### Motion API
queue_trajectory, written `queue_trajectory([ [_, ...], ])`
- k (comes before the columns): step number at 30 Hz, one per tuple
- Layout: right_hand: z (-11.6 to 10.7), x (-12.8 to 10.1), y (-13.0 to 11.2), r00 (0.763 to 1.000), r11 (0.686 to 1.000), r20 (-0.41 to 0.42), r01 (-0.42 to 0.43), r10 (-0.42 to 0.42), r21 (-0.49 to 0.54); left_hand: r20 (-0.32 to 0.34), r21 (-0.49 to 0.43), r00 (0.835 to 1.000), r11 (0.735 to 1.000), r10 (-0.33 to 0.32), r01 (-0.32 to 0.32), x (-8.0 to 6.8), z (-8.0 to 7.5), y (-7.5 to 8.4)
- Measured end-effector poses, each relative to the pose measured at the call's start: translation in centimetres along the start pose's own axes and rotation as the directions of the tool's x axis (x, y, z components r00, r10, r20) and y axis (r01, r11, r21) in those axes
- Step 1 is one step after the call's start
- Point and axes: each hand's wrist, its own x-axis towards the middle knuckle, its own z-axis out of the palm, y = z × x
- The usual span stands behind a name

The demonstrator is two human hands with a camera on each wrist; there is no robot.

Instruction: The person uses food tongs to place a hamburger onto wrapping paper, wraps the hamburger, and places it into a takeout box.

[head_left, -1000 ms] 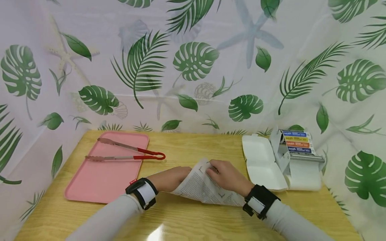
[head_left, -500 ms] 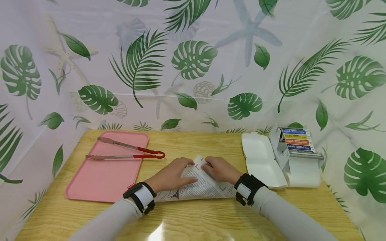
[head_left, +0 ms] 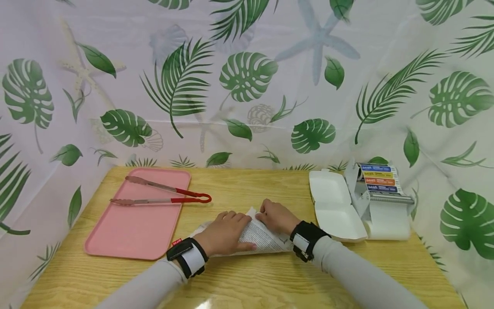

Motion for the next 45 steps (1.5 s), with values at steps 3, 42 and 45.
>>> queue_trajectory([
  [3,-0.1,-0.2,0.0,0.995,0.994,-0.044,0.09,-0.093,-0.064,0.01,0.014,1.0,1.0,0.01,-0.01,0.6,-0.1,-0.2],
  [42,-3.3,-1.8,0.7,0.925,0.961,0.278,0.275,-0.26,-0.016,0.147,-0.056,0.989,0.998,-0.003,0.011,2.3,-0.8,-0.2],
  [45,-3.7,-3.0,1.1,0.891,0.954,0.356,0.3,-0.282,0.003,0.148,-0.08,0.989,0.997,-0.001,0.013,2.3,-0.9,-0.4],
])
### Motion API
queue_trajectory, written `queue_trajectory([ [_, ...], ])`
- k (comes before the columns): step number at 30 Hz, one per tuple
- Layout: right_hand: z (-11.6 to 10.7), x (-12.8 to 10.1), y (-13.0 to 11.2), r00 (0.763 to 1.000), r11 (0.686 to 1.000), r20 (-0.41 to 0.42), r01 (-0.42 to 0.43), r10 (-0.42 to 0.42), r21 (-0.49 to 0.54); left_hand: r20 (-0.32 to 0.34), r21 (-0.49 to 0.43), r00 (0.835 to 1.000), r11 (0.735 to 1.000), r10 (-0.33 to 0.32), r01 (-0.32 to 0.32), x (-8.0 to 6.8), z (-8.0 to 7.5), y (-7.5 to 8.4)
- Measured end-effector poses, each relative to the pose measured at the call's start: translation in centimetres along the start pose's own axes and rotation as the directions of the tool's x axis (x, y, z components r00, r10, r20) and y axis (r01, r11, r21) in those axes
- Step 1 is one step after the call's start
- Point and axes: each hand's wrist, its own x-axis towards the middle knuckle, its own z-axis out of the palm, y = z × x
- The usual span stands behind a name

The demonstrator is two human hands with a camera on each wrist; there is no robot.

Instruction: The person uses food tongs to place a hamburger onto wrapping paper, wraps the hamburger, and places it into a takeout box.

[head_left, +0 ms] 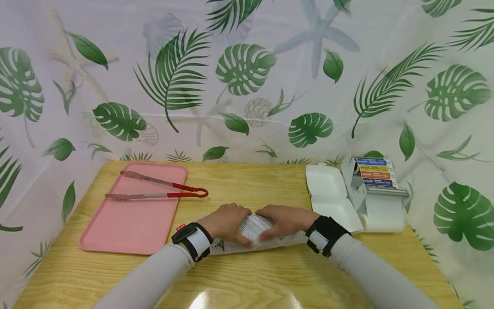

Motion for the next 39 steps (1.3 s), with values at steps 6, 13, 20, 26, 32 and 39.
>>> queue_trajectory([
  [6,1.4,-1.0,0.3,0.999,0.992,-0.023,-0.025,0.022,-0.124,0.008,0.034,1.0,0.999,0.02,-0.021,-0.1,-0.2,0.0],
  [13,2.8,-0.7,0.3,0.994,0.96,-0.106,-0.066,0.039,-0.273,0.026,0.147,0.999,0.988,0.031,-0.035,-0.5,0.0,0.4],
  [20,3.2,-1.0,0.1,0.987,0.913,-0.159,-0.047,-0.02,-0.404,0.02,0.21,1.0,0.978,0.0,-0.004,-0.5,0.3,0.5],
  [26,3.3,-0.8,0.3,0.983,0.928,-0.176,-0.02,-0.049,-0.371,0.008,0.18,1.0,0.983,0.03,-0.031,-0.4,0.9,0.2],
  [32,3.6,-0.3,0.5,0.975,0.931,-0.198,0.018,-0.097,-0.363,-0.027,0.137,0.997,0.989,0.066,-0.062,-0.6,1.1,-0.1],
  [39,3.9,-0.3,0.4,0.967,0.925,-0.22,0.037,-0.128,-0.377,-0.051,0.15,0.994,0.984,0.1,-0.092,-0.8,1.3,-0.2],
])
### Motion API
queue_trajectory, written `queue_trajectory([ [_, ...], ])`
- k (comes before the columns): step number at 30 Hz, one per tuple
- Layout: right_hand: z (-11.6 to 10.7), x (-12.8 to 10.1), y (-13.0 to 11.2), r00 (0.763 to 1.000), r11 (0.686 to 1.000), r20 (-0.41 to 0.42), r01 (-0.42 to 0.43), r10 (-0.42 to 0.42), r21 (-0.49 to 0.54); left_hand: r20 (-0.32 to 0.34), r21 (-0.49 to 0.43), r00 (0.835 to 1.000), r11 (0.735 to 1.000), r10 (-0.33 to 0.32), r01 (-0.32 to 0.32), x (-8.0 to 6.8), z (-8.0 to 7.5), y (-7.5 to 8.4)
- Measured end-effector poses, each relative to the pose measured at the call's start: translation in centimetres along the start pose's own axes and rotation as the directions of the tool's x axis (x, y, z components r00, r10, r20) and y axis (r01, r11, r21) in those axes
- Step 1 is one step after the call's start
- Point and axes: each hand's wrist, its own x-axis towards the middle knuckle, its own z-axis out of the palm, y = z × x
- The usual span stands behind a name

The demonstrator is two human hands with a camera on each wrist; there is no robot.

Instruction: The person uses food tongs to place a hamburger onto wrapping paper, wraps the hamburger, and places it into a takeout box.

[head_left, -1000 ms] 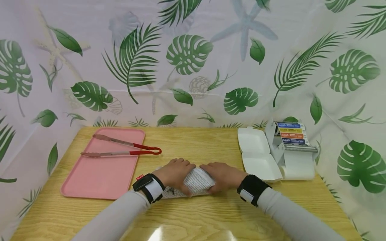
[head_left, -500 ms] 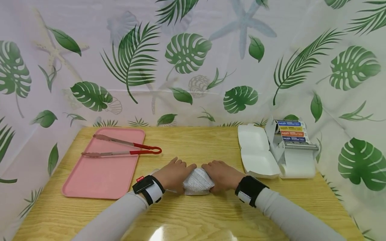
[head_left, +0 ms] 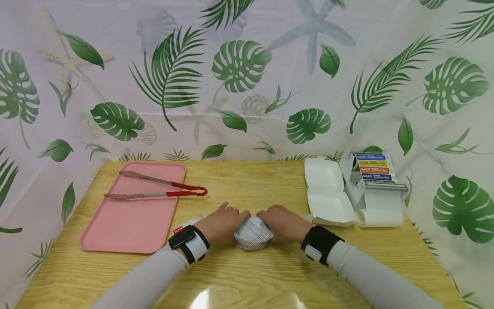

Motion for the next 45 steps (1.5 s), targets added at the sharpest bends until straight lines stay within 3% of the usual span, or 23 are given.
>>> queue_trajectory([
  [4,-0.2,-0.8,-0.2,0.999,0.999,0.031,-0.018,0.02,-0.041,0.0,0.037,1.0,0.999,0.001,-0.001,-0.2,-0.1,0.4],
  [8,-0.9,-1.9,0.0,0.99,0.994,0.089,-0.107,0.108,-0.02,0.014,0.058,1.0,0.998,-0.015,0.015,-0.5,-0.4,0.8],
  [12,-1.3,-3.0,0.8,0.962,0.972,0.158,-0.231,0.224,0.03,0.008,0.11,1.0,0.994,-0.024,0.023,-0.9,-0.5,1.0],
  [16,-1.6,-3.9,1.8,0.928,0.94,0.205,-0.332,0.311,0.075,-0.026,0.235,1.0,0.972,0.008,-0.002,-1.2,-0.4,1.0],
  [20,-1.8,-4.6,2.6,0.918,0.921,0.206,-0.369,0.339,0.129,-0.014,0.3,0.999,0.954,0.035,-0.029,-1.1,-0.4,1.2],
  [29,-2.7,-5.9,3.5,0.922,0.872,0.188,-0.382,0.338,0.306,0.071,0.18,0.997,0.983,0.01,-0.023,-1.3,-0.1,1.7],
  [35,-3.2,-5.8,4.1,0.936,0.848,0.172,-0.351,0.307,0.397,0.057,0.141,0.998,0.99,0.004,-0.012,-1.7,0.2,2.0],
  [39,-3.4,-5.6,4.3,0.932,0.838,0.197,-0.359,0.303,0.41,0.032,0.083,0.999,0.996,-0.028,0.025,-1.7,0.5,2.2],
  [43,-3.8,-5.3,4.5,0.911,0.822,0.246,-0.405,0.33,0.401,0.007,0.061,0.998,0.996,-0.059,0.059,-1.6,0.9,2.4],
  [45,-3.9,-5.3,4.7,0.886,0.79,0.282,-0.458,0.368,0.409,0.001,0.065,0.998,0.996,-0.061,0.061,-1.6,1.0,2.5],
])
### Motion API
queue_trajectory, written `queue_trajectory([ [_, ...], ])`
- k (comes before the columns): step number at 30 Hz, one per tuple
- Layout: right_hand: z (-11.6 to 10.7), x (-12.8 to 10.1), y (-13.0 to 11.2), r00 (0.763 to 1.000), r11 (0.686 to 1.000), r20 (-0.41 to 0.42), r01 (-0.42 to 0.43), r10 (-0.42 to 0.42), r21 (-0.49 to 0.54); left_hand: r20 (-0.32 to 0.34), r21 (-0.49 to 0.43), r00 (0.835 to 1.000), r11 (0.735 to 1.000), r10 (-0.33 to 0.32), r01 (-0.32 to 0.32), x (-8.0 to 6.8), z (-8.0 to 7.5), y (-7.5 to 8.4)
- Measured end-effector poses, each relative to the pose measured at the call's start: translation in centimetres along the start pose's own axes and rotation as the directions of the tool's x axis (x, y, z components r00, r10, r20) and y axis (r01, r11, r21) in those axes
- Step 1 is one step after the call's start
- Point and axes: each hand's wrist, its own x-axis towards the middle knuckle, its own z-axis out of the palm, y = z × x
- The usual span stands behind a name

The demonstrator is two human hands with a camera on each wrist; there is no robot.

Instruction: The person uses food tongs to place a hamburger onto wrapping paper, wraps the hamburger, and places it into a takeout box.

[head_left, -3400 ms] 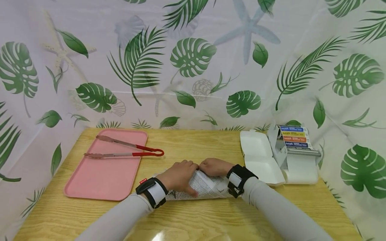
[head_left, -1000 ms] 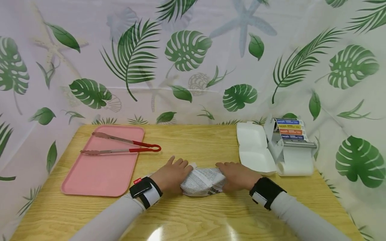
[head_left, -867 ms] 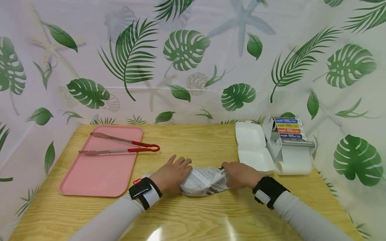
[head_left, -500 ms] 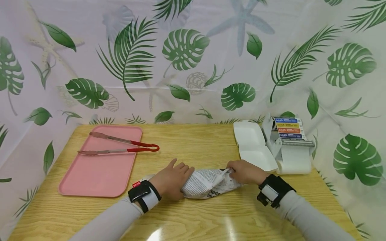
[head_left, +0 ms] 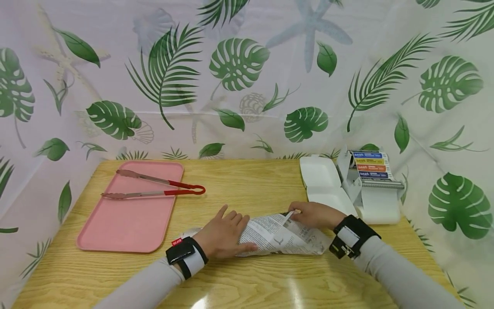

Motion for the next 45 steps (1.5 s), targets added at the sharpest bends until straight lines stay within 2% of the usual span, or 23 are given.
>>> queue_trajectory([
  [4,0.0,-0.8,0.7,0.986,0.983,0.088,-0.148,0.138,0.113,-0.002,0.001,1.0,1.0,0.011,-0.011,0.1,0.0,0.3],
  [6,0.0,-1.3,1.0,0.976,0.974,0.142,-0.182,0.163,0.137,-0.001,0.006,1.0,1.0,0.015,-0.015,0.1,-0.1,0.4],
  [8,0.0,-1.8,1.4,0.977,0.977,0.161,-0.164,0.142,0.136,0.008,0.019,1.0,1.0,0.014,-0.014,0.1,-0.2,0.4],
  [10,-0.1,-2.0,1.5,0.986,0.982,0.138,-0.116,0.096,0.152,0.012,0.034,1.0,0.999,0.015,-0.015,0.1,-0.2,0.4],
  [12,-0.2,-2.1,1.5,0.992,0.974,0.111,-0.08,0.057,0.214,0.004,0.053,1.0,0.998,0.019,-0.019,0.1,-0.2,0.5],
  [14,-0.5,-2.1,1.2,0.994,0.947,0.104,-0.068,0.037,0.313,-0.007,0.064,1.0,0.998,0.022,-0.022,0.1,-0.2,0.5],
  [18,-0.9,-1.9,-0.2,0.99,0.87,0.127,-0.114,0.06,0.479,-0.025,0.065,1.0,0.998,0.017,-0.015,0.2,-0.3,0.6],
  [23,-1.0,-1.7,-1.6,0.99,0.821,0.094,-0.142,0.108,0.554,-0.005,0.058,1.0,0.998,0.002,-0.001,0.2,-0.4,0.8],
  [28,-0.8,-1.5,-2.5,0.992,0.756,0.113,-0.118,0.059,0.644,0.014,0.077,1.0,0.997,-0.008,0.006,0.2,-0.3,0.8],
  [31,-0.8,-1.5,-3.2,0.99,0.732,0.13,-0.128,0.055,0.669,0.023,0.095,1.0,0.995,-0.015,0.013,0.2,-0.4,0.8],
  [38,-1.0,-1.6,-4.4,0.982,0.764,0.174,-0.164,0.069,0.624,0.033,0.123,0.999,0.992,-0.014,0.01,0.3,-0.7,1.1],
  [42,-0.8,-2.1,-3.5,0.98,0.741,0.181,-0.178,0.077,0.647,0.012,0.102,1.0,0.995,-0.012,0.011,0.2,-0.7,1.1],
  [45,-0.4,-2.9,-2.0,0.976,0.687,0.216,-0.178,0.032,0.704,0.014,0.082,1.0,0.997,-0.014,0.012,0.0,-0.8,0.9],
])
